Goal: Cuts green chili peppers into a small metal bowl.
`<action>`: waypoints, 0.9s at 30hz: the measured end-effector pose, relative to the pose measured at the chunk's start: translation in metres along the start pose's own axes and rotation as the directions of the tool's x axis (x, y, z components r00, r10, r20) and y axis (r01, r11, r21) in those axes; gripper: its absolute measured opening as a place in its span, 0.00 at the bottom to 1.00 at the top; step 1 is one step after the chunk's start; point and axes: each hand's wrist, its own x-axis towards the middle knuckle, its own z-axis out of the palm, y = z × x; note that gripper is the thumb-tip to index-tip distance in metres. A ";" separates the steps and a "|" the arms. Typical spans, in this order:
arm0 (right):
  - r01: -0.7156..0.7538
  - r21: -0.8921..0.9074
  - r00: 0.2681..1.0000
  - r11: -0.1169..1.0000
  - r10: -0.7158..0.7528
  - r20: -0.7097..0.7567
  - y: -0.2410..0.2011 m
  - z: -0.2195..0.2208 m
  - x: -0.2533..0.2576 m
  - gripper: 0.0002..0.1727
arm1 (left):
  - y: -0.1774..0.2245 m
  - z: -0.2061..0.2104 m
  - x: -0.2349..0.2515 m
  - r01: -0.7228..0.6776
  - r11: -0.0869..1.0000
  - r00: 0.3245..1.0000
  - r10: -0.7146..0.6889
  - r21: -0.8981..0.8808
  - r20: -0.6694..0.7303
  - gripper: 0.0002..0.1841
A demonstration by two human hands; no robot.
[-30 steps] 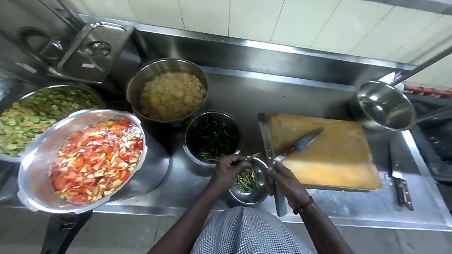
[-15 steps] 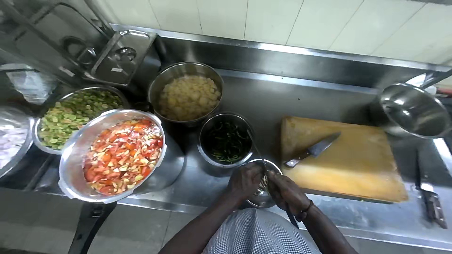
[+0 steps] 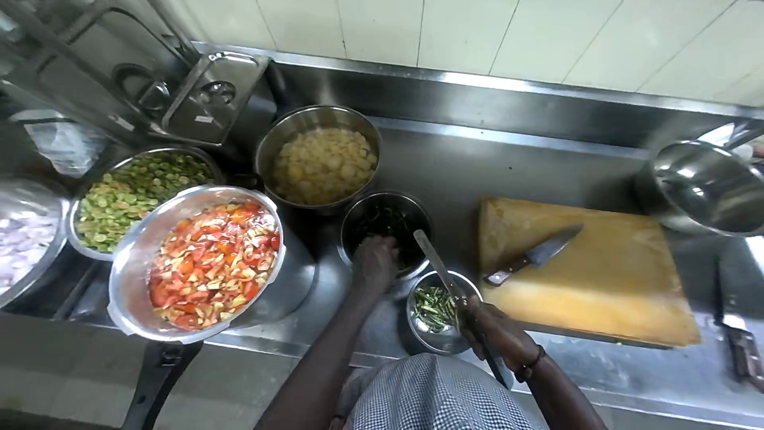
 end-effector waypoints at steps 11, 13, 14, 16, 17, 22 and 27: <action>0.139 -0.144 0.980 0.980 -0.157 -0.119 0.005 -0.001 -0.001 0.19 | -0.018 -0.007 0.028 0.174 0.967 0.971 -0.200 -0.186 -0.130 0.18; 0.155 -0.172 0.967 0.973 -0.185 -0.176 0.005 -0.001 0.000 0.19 | -0.009 -0.010 0.017 0.113 0.847 0.959 -0.230 -0.519 -0.166 0.19; 0.159 -0.183 0.958 0.970 -0.197 -0.210 0.004 -0.001 0.001 0.22 | -0.004 -0.008 0.010 0.075 0.743 0.961 -0.231 -0.665 -0.150 0.19; 0.162 -0.212 0.938 0.964 -0.217 -0.270 -0.001 0.003 0.002 0.26 | 0.009 -0.005 -0.007 0.053 0.482 0.981 -0.190 -0.875 -0.045 0.18; 0.170 -0.232 0.926 0.958 -0.236 -0.296 -0.004 0.006 0.003 0.26 | 0.017 -0.005 -0.017 0.088 0.364 0.987 -0.160 -0.927 0.031 0.16; 0.257 -0.269 0.884 0.928 -0.338 -0.323 -0.018 0.013 0.007 0.18 | 0.041 -0.003 -0.056 0.242 0.271 0.969 -0.024 -0.931 0.245 0.07; 0.264 -0.278 0.867 0.924 -0.353 -0.352 -0.024 0.016 0.008 0.08 | 0.034 0.003 -0.067 0.056 0.565 0.937 0.255 -0.823 0.239 0.11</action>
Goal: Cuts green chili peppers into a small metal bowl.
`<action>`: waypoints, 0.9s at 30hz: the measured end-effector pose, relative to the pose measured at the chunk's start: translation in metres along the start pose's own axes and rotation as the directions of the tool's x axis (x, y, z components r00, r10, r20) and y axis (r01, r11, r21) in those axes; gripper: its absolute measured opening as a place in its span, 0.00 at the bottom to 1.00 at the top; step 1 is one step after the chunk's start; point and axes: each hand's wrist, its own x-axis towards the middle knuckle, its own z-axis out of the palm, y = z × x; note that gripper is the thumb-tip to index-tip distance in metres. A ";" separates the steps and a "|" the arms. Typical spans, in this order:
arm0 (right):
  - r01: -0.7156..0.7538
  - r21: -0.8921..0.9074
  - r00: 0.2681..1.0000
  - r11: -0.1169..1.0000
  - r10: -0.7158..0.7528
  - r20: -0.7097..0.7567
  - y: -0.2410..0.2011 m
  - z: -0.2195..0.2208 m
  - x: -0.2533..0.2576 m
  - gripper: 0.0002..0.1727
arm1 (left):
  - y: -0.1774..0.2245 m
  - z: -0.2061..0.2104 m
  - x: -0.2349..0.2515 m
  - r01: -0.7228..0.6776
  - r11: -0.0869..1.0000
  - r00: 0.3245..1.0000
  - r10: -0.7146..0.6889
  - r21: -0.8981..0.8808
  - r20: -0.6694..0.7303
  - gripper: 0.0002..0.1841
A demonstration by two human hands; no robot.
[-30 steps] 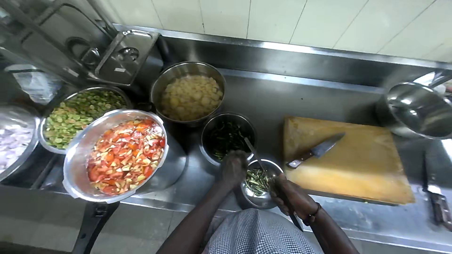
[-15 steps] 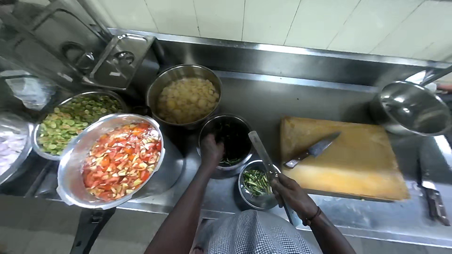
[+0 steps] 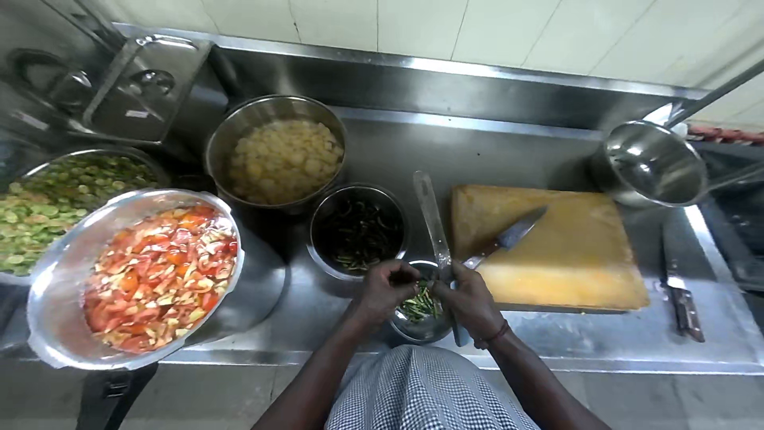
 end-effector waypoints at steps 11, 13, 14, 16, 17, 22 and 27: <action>0.060 -0.197 0.997 0.979 -0.051 0.054 0.005 -0.006 -0.015 0.15 | 0.004 -0.009 0.005 -0.017 0.997 0.991 0.007 -0.075 -0.132 0.13; 0.081 -0.318 0.995 0.945 -0.061 0.074 0.008 -0.007 -0.017 0.15 | 0.005 -0.011 0.002 -0.013 0.993 0.991 -0.003 -0.120 -0.130 0.13; 0.094 -0.369 0.994 0.925 -0.069 0.080 0.011 -0.007 -0.018 0.15 | 0.005 -0.011 0.000 -0.011 0.989 0.991 -0.008 -0.146 -0.130 0.12; 0.110 -0.440 0.993 0.891 -0.076 0.094 0.014 -0.005 -0.019 0.17 | 0.005 -0.009 -0.001 -0.001 0.977 0.990 -0.029 -0.215 -0.140 0.10; 0.112 -0.455 0.992 0.883 -0.076 0.096 0.014 -0.004 -0.019 0.17 | 0.005 -0.009 -0.001 0.002 0.971 0.989 -0.037 -0.241 -0.142 0.08; 0.157 -0.460 0.988 0.874 -0.138 0.075 0.013 -0.002 -0.020 0.16 | 0.003 -0.008 0.001 -0.033 0.963 0.990 -0.006 -0.269 -0.140 0.06; 0.186 -0.498 0.982 0.847 -0.180 0.059 0.012 -0.004 -0.019 0.14 | 0.004 -0.010 0.001 -0.064 0.957 0.991 0.028 -0.284 -0.131 0.07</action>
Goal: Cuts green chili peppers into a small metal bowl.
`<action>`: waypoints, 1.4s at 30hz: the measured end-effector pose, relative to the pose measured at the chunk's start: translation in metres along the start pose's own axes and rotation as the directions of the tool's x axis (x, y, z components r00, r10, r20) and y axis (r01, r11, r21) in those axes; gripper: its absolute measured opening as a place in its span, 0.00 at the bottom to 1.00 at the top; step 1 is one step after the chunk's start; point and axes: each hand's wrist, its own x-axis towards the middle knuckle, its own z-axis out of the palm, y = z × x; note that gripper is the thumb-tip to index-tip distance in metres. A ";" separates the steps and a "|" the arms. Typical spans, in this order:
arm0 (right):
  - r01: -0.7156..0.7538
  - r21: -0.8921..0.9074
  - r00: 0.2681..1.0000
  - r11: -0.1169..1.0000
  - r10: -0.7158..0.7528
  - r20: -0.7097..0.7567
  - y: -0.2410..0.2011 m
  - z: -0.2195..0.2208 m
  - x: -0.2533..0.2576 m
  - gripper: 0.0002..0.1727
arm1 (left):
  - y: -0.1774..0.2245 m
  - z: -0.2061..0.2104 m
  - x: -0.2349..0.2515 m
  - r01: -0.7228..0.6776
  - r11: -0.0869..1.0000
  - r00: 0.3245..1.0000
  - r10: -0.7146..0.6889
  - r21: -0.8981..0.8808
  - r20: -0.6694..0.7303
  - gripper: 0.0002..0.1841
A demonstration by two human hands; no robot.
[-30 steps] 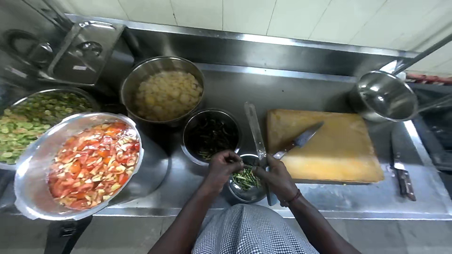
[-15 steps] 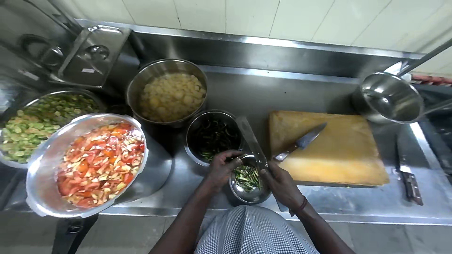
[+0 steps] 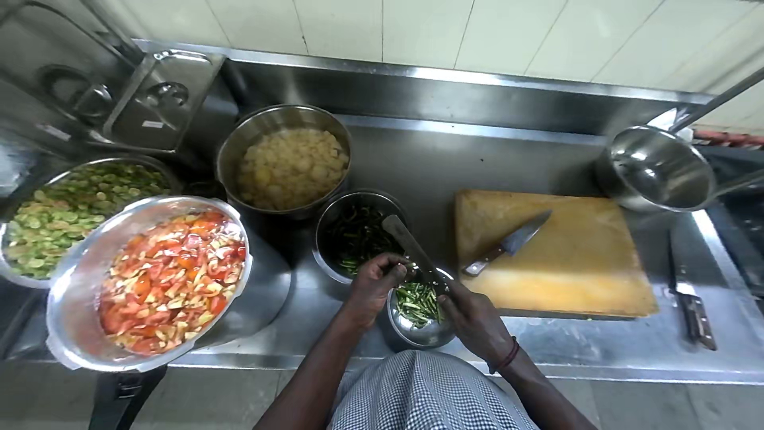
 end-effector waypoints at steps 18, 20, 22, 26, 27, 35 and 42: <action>-0.052 -0.060 0.980 0.997 0.063 0.190 -0.011 -0.011 0.004 0.13 | 0.001 0.005 0.007 0.151 0.987 0.984 -0.146 0.052 -0.104 0.05; -0.048 -0.094 0.973 0.994 0.068 0.221 -0.014 -0.010 0.004 0.13 | -0.003 0.004 0.005 0.169 0.984 0.984 -0.165 0.059 -0.068 0.04; -0.052 -0.109 0.972 0.993 0.075 0.223 -0.017 -0.006 0.004 0.13 | -0.008 0.004 0.003 0.185 0.981 0.983 -0.184 0.059 -0.018 0.03; -0.076 -0.182 0.972 0.980 0.113 0.206 -0.026 -0.002 0.004 0.15 | -0.009 0.008 0.003 0.228 0.972 0.973 -0.229 -0.061 -0.004 0.01; -0.080 -0.187 0.971 0.979 0.118 0.207 -0.028 0.000 0.005 0.16 | -0.008 0.011 0.003 0.251 0.963 0.968 -0.253 -0.094 0.000 0.01; -0.069 -0.001 0.996 0.998 0.069 0.060 -0.017 0.006 0.007 0.17 | -0.012 0.008 0.004 0.267 0.919 0.963 -0.268 -0.289 0.038 0.10; -0.059 -0.108 0.996 0.992 0.065 0.055 -0.020 0.005 0.005 0.15 | -0.014 0.016 0.002 0.187 0.941 0.966 -0.228 -0.281 -0.122 0.05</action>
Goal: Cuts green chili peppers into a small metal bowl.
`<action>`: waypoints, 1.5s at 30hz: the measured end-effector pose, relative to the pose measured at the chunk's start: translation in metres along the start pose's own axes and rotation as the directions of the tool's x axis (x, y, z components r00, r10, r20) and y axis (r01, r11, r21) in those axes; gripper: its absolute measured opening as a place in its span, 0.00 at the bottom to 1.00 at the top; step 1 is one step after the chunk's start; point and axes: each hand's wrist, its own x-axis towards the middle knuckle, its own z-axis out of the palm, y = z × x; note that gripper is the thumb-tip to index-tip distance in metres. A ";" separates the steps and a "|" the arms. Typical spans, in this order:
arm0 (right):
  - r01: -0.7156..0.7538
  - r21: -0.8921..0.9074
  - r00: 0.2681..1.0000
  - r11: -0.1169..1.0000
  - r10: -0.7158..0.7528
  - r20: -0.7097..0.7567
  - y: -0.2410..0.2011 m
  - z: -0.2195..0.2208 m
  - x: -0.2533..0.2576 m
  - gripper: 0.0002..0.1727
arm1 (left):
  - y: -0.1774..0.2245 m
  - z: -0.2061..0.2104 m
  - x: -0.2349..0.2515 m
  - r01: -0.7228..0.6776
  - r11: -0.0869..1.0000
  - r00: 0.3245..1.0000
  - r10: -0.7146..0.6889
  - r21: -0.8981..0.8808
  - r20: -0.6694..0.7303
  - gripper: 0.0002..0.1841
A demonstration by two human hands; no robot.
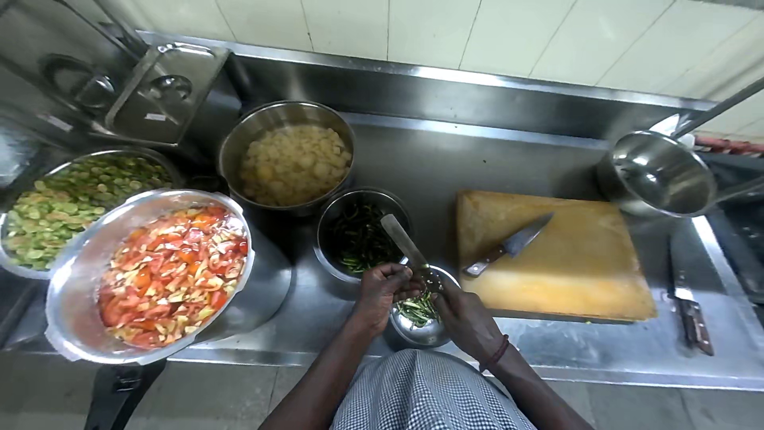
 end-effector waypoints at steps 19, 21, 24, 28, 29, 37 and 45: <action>-0.033 -0.010 0.987 0.999 0.034 0.157 -0.006 -0.001 0.005 0.14 | -0.003 -0.008 0.002 0.101 0.995 0.990 -0.099 -0.020 0.100 0.05; -0.021 0.047 0.996 0.999 0.017 0.086 -0.003 0.000 0.005 0.14 | -0.001 -0.009 0.002 0.090 0.995 0.992 -0.086 -0.035 0.098 0.06; -0.038 0.023 0.995 0.999 0.036 0.092 -0.003 -0.001 0.005 0.15 | -0.002 -0.006 0.001 0.067 0.997 0.997 -0.066 -0.023 0.047 0.04; -0.058 -0.066 0.984 0.996 0.068 0.162 -0.012 -0.007 0.005 0.14 | -0.003 -0.004 0.001 0.051 0.999 0.998 -0.051 0.013 0.024 0.04; -0.059 -0.084 0.982 0.995 0.073 0.172 -0.013 -0.006 0.006 0.13 | -0.003 -0.004 0.000 0.061 0.998 0.998 -0.061 0.016 0.030 0.04; -0.032 -0.071 0.981 0.997 0.045 0.188 -0.012 0.004 0.013 0.15 | -0.007 0.001 0.002 0.133 0.991 0.991 -0.133 -0.009 0.034 0.04; -0.524 0.765 0.787 0.373 -0.131 0.603 0.017 -0.027 0.018 0.16 | -0.002 -0.017 0.009 -0.092 0.996 0.936 0.089 -0.008 0.339 0.20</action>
